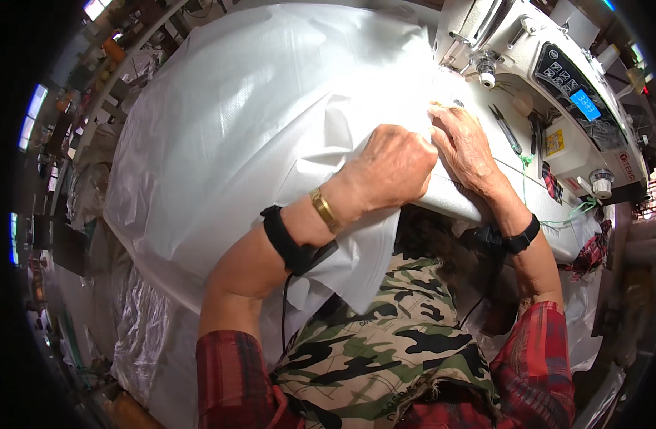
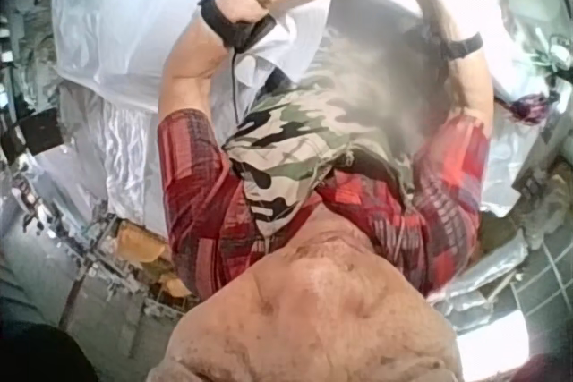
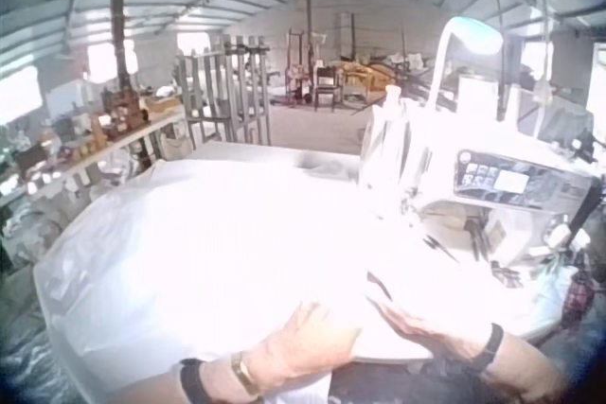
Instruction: Sewing together large sheets of white plastic material using an industrial sewing machine.
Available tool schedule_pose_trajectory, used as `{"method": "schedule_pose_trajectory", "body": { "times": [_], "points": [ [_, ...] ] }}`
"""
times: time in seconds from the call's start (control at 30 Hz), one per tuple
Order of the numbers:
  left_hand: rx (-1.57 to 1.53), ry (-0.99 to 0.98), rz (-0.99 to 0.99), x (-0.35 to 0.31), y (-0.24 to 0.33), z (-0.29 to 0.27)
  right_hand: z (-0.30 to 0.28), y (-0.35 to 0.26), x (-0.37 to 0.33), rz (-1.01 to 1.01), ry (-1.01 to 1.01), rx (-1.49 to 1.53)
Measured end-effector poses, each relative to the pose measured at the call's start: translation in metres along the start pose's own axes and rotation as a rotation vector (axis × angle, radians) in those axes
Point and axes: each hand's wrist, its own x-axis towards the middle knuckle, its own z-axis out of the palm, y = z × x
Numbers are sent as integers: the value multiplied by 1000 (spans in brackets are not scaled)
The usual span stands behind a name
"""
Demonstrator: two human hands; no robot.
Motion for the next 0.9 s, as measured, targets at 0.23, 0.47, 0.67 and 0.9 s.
{"method": "schedule_pose_trajectory", "body": {
  "times": [0.23, 0.47, 0.67, 0.9],
  "points": [
    [50, -35, 10, 44, -24, 15, 3, 2, 1, 106, 49, 8],
    [-17, -84, -165, 27, -8, 5, 1, 6, 6, 125, 45, 64],
    [-14, 120, -149, -67, 55, -15, -6, 9, -7, 188, 132, 153],
    [200, 254, -380, -153, -42, -20, -19, -91, -91, 347, 205, 502]
  ]
}}
